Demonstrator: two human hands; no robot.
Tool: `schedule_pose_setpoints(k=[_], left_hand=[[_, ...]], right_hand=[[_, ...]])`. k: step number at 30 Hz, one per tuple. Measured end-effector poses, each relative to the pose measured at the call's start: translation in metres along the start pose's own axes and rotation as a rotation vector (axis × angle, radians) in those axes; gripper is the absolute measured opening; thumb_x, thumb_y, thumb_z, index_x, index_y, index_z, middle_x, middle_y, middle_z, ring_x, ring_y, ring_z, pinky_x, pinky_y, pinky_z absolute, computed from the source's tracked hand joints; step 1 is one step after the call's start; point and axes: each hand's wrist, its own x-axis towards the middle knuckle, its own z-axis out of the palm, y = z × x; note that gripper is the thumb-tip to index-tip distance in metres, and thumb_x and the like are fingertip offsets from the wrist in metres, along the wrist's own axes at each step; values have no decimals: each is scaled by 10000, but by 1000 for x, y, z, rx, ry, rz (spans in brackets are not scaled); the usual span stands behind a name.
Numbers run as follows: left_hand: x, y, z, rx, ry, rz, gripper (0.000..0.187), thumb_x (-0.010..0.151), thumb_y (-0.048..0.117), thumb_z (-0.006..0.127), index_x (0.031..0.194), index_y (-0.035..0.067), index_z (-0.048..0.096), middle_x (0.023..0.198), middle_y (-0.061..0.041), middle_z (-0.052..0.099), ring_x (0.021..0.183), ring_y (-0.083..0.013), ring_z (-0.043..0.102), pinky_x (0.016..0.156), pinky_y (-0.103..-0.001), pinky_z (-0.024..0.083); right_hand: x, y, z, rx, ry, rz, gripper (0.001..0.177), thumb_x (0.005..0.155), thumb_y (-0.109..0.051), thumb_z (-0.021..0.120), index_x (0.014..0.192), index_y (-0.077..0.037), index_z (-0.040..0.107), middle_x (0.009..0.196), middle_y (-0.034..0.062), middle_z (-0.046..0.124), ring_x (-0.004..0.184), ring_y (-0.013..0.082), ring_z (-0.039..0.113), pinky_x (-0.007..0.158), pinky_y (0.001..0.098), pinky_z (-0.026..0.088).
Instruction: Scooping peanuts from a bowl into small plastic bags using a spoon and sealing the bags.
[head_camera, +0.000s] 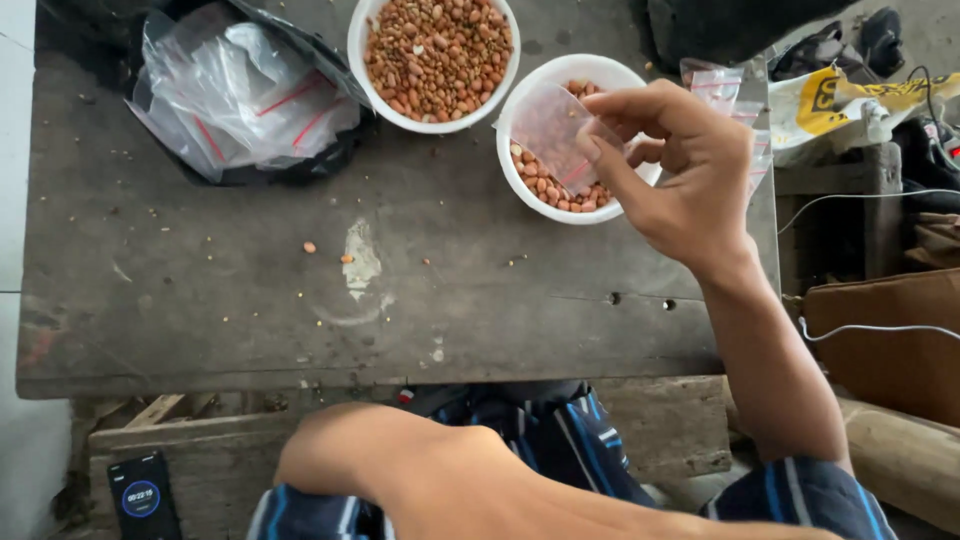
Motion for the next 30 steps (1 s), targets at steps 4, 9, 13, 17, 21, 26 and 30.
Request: schedule_pose_setpoints(k=[4,9,13,17,21,26,30], left_hand=[[1,-15,20,-76,-63,-18,150,927,79,489,1007,4,592,1089,-126,557,1036,-220,594,906,-330,499],[1,-33,41,-161,-126,-29,116,928,43,473,986,33,573,1056,-77,537,999,-171,572,868,-296,494],[3,-12,56,-229,-188,-23,114,929,15,460,969,56,558,1029,-38,521,970,-131,555,837,-269,490],[2,-14,68,-301,-242,-22,136,930,-13,446,952,79,543,1002,1,506,940,-92,538,807,-242,486],[1,-18,74,-363,-287,-18,173,931,-42,433,935,102,528,975,41,491,910,-52,522,776,-215,483],[7,-27,76,-425,-380,21,230,932,-77,415,914,132,511,941,90,472,872,-2,502,737,-182,479],[-6,-35,24,-269,-209,43,347,937,124,689,1207,148,471,1244,20,468,1197,-134,532,938,-279,552]], right_hand=[[-1,0,1,14,-25,-24,174,1056,100,746,1214,88,675,1087,182,690,882,180,646,622,234,528],[-3,-1,3,21,-21,23,179,1051,82,756,1215,86,683,1075,168,690,866,175,653,607,232,520],[-3,0,3,1,-28,26,185,1049,57,764,1215,69,683,1126,174,713,852,172,658,637,225,525],[-3,2,4,32,-40,45,181,1037,94,760,1199,78,681,1120,163,710,825,168,663,639,229,535],[-3,3,2,42,-27,23,183,1054,110,768,1211,105,675,1090,184,697,839,188,663,644,240,551],[-2,3,-2,101,15,28,215,1026,118,770,1206,130,653,1133,219,715,948,197,679,776,249,583],[-3,9,-17,55,12,196,281,918,-24,875,857,3,602,792,60,555,724,97,493,595,241,421]])
